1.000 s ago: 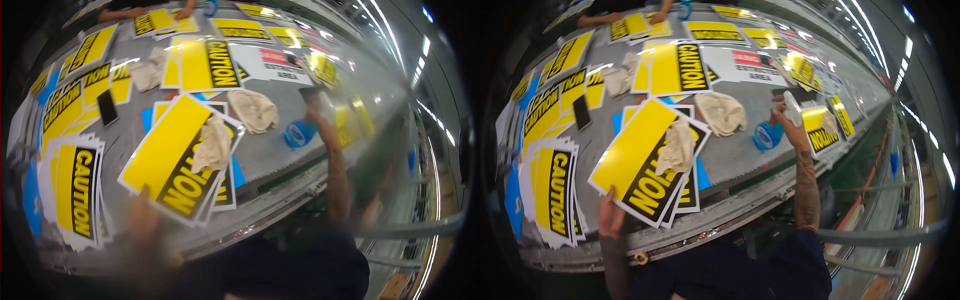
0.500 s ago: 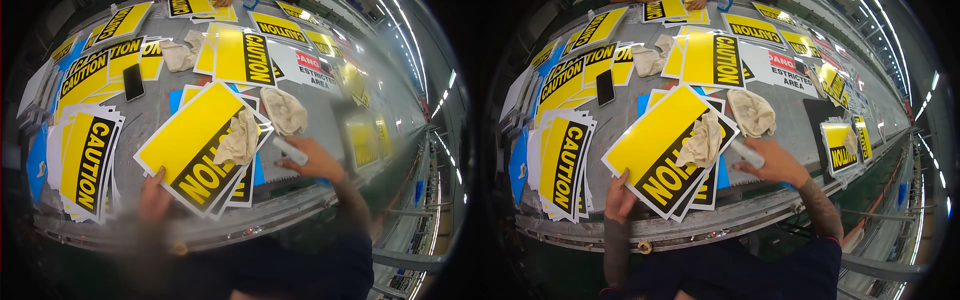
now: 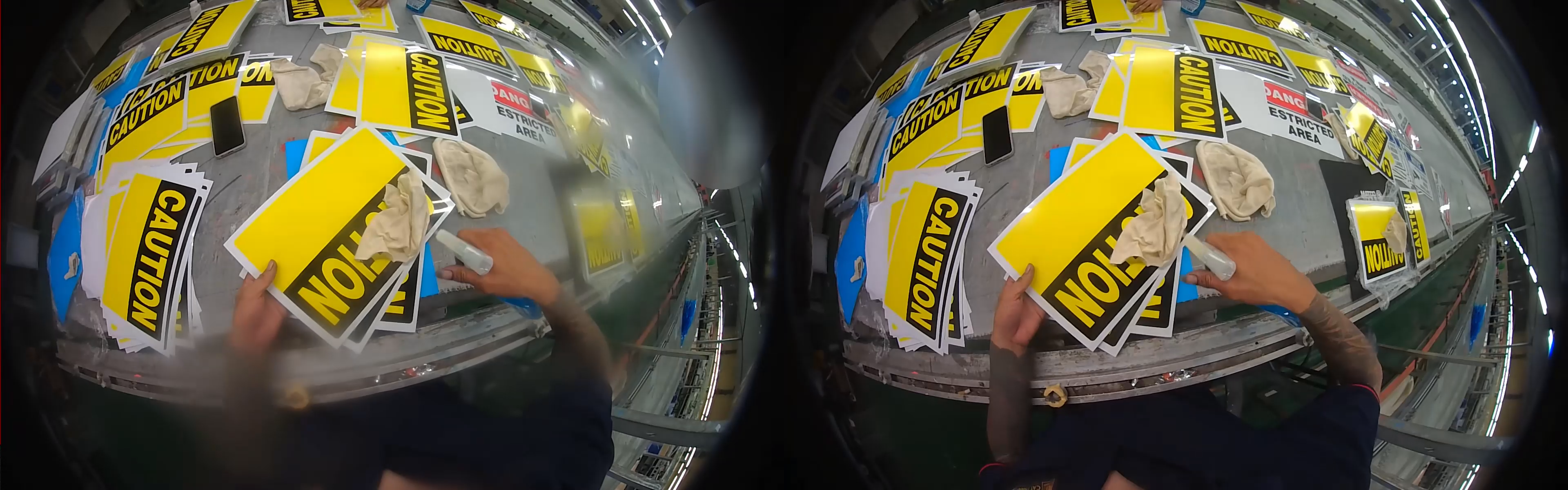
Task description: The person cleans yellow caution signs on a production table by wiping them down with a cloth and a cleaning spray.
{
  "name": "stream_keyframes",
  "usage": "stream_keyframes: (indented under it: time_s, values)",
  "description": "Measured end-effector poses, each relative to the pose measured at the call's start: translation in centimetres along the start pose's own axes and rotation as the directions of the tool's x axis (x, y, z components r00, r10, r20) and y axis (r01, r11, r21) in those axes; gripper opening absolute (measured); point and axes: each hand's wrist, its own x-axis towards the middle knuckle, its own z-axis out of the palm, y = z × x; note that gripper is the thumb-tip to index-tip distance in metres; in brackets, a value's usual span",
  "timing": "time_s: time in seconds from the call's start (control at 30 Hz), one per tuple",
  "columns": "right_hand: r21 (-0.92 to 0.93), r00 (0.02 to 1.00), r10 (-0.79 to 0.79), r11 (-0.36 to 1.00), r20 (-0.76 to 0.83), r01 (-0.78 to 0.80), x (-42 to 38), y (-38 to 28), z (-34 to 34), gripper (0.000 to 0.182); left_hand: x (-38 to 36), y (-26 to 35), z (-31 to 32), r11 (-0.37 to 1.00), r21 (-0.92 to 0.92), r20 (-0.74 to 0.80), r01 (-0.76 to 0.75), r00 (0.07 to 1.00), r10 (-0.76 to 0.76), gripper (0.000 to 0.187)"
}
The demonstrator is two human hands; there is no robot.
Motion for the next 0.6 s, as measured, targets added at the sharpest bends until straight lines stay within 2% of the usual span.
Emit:
stream_keyframes:
  time_s: [0.1, 0.2, 0.3, 0.37, 0.4, 0.43, 0.47, 0.5, 0.57, 0.6]
  values:
    - [0.141, 0.993, 0.115, 0.984, -0.013, -0.112, 0.0, -0.2, -0.3, 0.051, 0.0, 0.0, -0.2, 1.0, 0.018, 0.017, 0.003, 1.0, -0.003, 0.053]
    - [0.184, 0.997, 0.026, 0.982, 0.071, -0.038, -0.1, -0.2, -0.3, 0.047, 0.1, -0.1, -0.3, 1.0, 0.027, -0.01, -0.015, 1.0, 0.015, 0.054]
    - [0.104, 0.988, 0.1, 0.988, 0.121, -0.113, -0.6, -1.0, -0.3, 0.041, -0.1, 0.2, 0.4, 0.998, 0.058, 0.021, 0.001, 1.0, -0.003, 0.054]
    - [0.265, 0.995, 0.021, 0.964, -0.102, 0.006, -2.0, 1.0, -1.3, 0.039, -0.2, -0.3, 0.7, 0.999, 0.0, 0.034, -0.034, 0.999, 0.034, 0.049]
    - [0.387, 0.938, 0.254, 0.91, -0.234, -0.15, -4.5, 5.1, -0.6, 0.049, 0.1, -0.3, -0.2, 1.0, -0.017, 0.071, 0.007, 0.997, -0.006, 0.048]
    - [0.545, 0.811, 0.468, 0.806, -0.35, -0.23, -7.2, 9.0, 0.1, 0.065, 0.6, -1.1, -1.0, 0.997, -0.07, 0.108, 0.025, 0.994, -0.018, 0.044]
    - [0.531, 0.789, 0.461, 0.822, -0.406, -0.207, -5.8, 9.9, 0.4, 0.063, 2.1, -1.9, -2.5, 0.992, -0.101, 0.163, 0.077, 0.985, -0.06, 0.044]
    - [0.407, 0.837, 0.33, 0.902, -0.436, -0.144, -3.3, 6.8, 1.0, 0.062, 3.5, -2.9, -3.8, 0.983, -0.126, 0.217, 0.131, 0.971, -0.101, 0.044]
    - [0.256, 0.922, 0.082, 0.967, -0.379, 0.019, 1.1, 3.1, 4.3, 0.06, 5.9, -6.7, -6.7, 0.945, -0.325, 0.37, 0.019, 0.923, 0.108, 0.047]
    - [0.219, 0.944, -0.022, 0.971, -0.329, 0.099, 3.3, 0.4, 6.1, 0.059, 4.8, -6.2, -6.4, 0.947, -0.316, 0.36, -0.047, 0.918, 0.166, 0.049]
